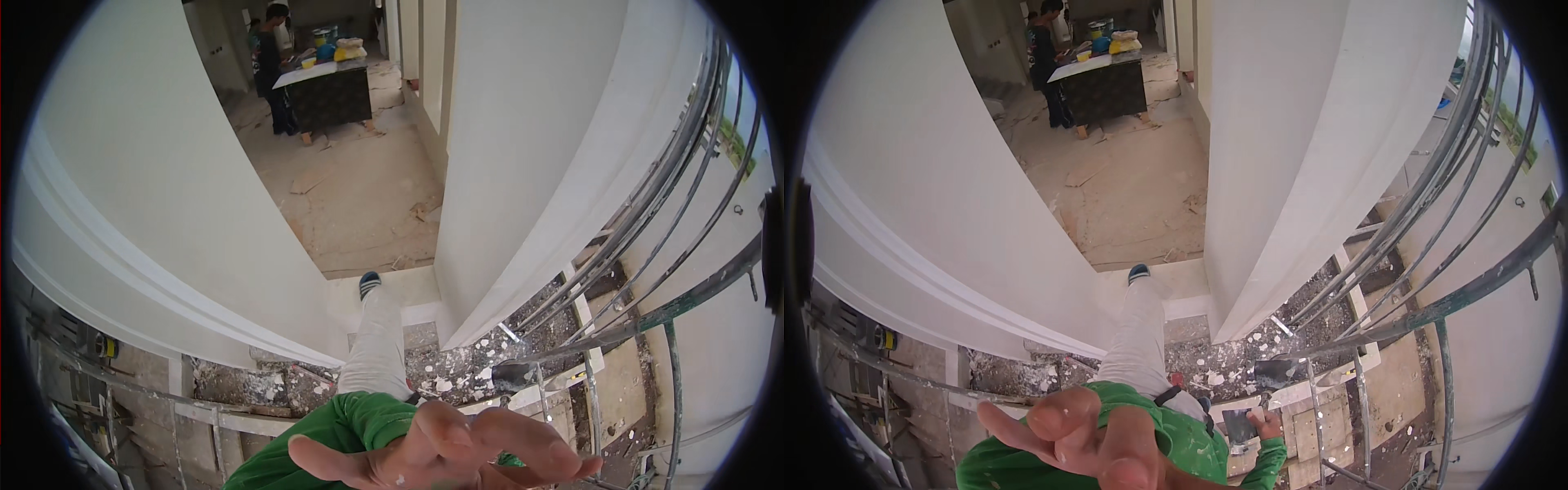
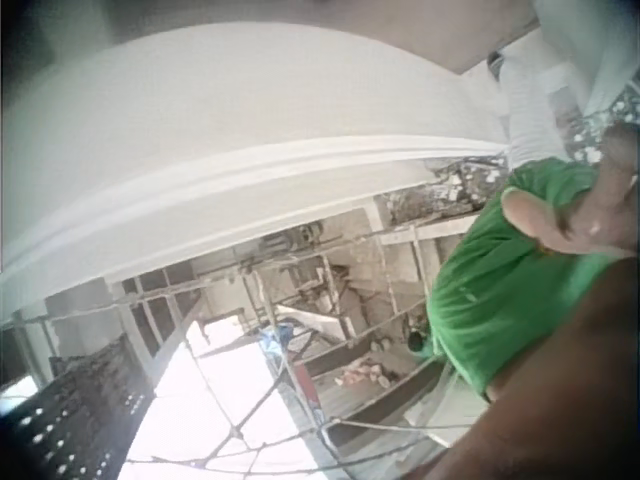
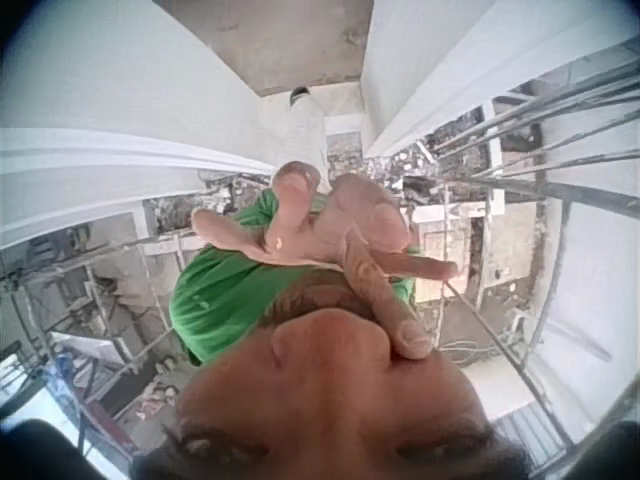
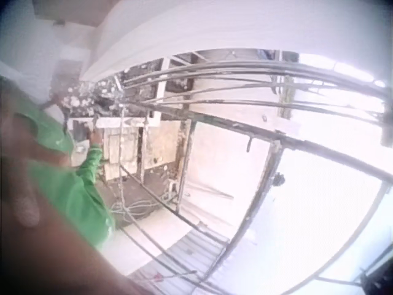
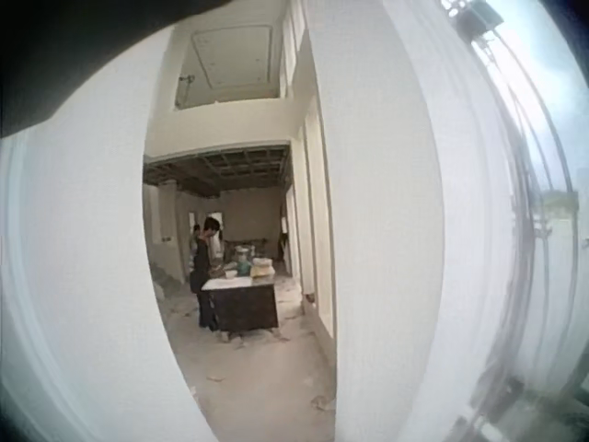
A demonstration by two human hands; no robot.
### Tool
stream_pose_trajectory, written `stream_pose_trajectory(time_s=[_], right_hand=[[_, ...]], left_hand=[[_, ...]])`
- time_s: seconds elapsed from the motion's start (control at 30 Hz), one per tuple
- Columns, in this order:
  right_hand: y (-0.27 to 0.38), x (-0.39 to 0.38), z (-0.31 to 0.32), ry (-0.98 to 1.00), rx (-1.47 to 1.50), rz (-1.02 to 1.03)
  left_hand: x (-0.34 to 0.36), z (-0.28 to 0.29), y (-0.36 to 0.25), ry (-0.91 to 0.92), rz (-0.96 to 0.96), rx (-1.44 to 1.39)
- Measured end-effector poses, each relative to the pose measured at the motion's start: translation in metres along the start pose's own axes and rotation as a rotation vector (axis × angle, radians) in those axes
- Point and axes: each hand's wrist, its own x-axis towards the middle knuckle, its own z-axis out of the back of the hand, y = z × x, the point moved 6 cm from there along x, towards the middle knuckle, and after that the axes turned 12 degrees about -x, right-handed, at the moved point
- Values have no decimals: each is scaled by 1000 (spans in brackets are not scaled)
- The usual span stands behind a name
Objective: The person applies plaster to a white wall using a trowel and a hawk. They repeatedly scoop plaster from the hawk and smooth it onto the wall surface while standing on scaffolding.
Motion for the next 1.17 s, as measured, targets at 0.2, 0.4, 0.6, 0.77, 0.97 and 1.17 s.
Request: stream_pose_trajectory(time_s=[0.2, 0.4, 0.6, 0.77, 0.97, 1.17], right_hand=[[-1, -12, -5, -113, 2, 45], [24, -53, 20, -433, 77, 73], [-33, -51, -3, -391, 114, 41], [-83, -34, 5, -343, 115, 26], [-100, -13, -15, -268, 182, 32], [-67, 15, -9, -249, 204, 16]], left_hand=[[15, -26, 27, 105, 92, -62], [15, -41, 65, 198, 227, -169], [-4, -62, 52, 220, 177, -106], [6, -55, 71, 372, 206, -23], [17, -102, 68, 203, 111, 47], [-14, -107, 42, 271, 322, -125]])
